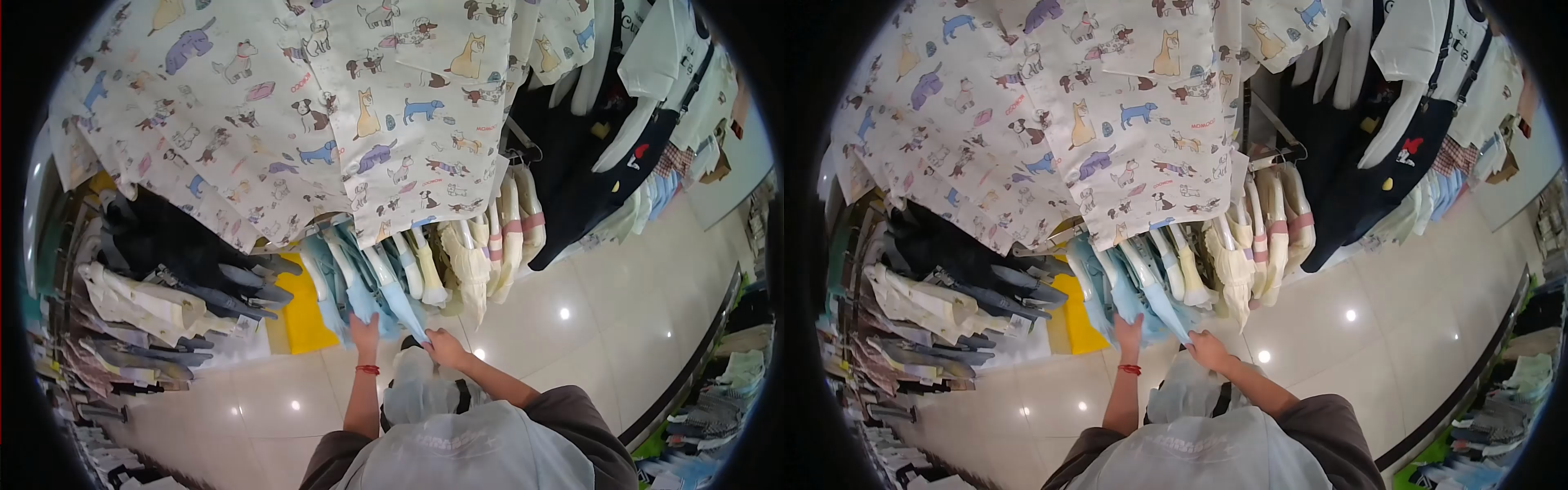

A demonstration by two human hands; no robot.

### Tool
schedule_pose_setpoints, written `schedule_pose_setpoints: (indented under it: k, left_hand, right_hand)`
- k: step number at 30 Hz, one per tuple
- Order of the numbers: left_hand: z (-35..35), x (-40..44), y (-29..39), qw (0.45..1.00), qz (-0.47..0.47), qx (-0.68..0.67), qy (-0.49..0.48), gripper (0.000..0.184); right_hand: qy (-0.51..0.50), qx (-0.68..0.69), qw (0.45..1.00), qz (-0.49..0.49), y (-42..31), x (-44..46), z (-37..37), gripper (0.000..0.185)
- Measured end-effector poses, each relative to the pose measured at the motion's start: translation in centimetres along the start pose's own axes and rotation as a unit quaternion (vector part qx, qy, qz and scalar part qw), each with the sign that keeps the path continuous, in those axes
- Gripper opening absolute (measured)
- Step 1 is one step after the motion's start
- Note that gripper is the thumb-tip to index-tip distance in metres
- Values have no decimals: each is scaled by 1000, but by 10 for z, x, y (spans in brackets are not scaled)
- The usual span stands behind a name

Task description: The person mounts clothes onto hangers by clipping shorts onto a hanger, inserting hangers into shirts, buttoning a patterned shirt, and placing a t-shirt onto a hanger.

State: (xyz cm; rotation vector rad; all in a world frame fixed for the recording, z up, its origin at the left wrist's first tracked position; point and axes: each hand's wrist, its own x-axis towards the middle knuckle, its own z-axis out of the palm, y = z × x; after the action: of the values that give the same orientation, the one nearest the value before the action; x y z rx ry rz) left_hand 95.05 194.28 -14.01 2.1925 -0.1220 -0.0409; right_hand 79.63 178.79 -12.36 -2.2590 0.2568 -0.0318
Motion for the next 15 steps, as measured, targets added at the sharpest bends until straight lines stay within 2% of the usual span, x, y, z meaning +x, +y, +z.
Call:
schedule_pose_setpoints:
  k: [1,3,5,7,10,13,14,15]
  left_hand:
    - [10,-11,-28,999,-15,5,-34,43]
    - [13,-53,-21,993,-64,58,-82,36]
    - [19,-91,-45,970,-64,71,-222,37]
    - [37,-120,-78,931,64,-81,-350,39]
    - [-9,-128,-7,876,-61,-262,-399,46]
    - [-19,-115,6,793,-258,-377,-402,51]
    - [-21,-111,21,760,-270,-420,-416,51]
    - [-23,-109,36,759,-261,-438,-405,49]
  right_hand:
    - [-28,-2,1000,-7,-2,-1,3,21]
    - [-85,-7,996,-24,-7,-2,12,22]
    - [-157,-3,987,-39,-17,-5,13,25]
    - [-216,25,975,-44,-31,-11,4,29]
    - [-218,95,963,-123,-30,-16,3,26]
    - [-178,148,955,-184,-41,-22,-20,22]
    - [-182,176,952,-174,-45,-23,-27,22]
    - [-186,204,947,-164,-49,-23,-33,21]
